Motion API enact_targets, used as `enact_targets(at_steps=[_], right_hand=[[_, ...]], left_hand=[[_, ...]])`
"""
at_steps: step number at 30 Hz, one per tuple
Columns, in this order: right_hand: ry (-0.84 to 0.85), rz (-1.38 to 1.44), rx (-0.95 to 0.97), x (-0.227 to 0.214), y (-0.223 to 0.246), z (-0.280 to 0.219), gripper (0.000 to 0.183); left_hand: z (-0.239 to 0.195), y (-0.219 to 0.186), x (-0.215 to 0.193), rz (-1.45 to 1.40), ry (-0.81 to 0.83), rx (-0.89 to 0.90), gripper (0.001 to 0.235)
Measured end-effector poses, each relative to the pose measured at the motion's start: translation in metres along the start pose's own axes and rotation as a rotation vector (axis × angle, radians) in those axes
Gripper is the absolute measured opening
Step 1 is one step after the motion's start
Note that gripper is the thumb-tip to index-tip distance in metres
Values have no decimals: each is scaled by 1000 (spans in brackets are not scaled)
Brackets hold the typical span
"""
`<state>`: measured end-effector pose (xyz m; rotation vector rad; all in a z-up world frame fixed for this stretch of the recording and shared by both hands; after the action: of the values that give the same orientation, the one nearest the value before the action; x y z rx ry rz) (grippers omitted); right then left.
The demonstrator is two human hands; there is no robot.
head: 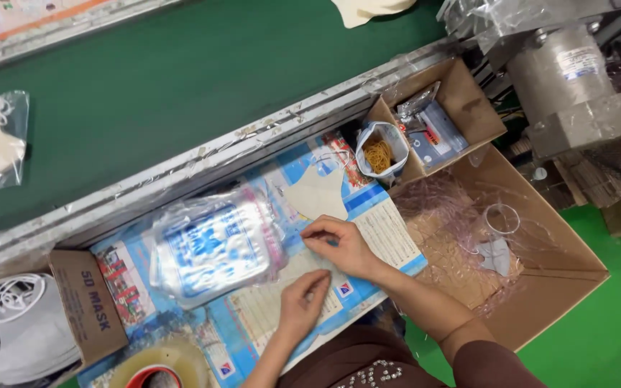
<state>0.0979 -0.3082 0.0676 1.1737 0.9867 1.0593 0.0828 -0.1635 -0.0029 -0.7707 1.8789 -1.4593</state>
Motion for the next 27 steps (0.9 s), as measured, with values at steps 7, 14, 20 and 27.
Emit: enact_targets(at_steps=[7, 14, 20, 27], right_hand=[[23, -281, -175, 18, 36, 28, 16], [-50, -655, -517, 24, 75, 128, 35], [-108, -854, -594, 29, 58, 218, 49], [-44, -1150, -400, 24, 41, 266, 82]], left_hand=[[0, -21, -10, -6, -38, 93, 14], [0, -19, -10, 6, -46, 100, 13], [2, -17, -10, 29, -57, 74, 13], [3, -17, -11, 2, -47, 101, 12]])
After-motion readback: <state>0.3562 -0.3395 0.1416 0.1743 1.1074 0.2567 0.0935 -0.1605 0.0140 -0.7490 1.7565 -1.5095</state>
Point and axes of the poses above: each hand's wrist, its own z-axis towards the middle knuckle, its own x-axis out of the palm, y = z × x, the point moved 9 cm from there along z, towards the middle knuckle, and after that the axes turned 9 degrees about -x, right-handed, at the moved point
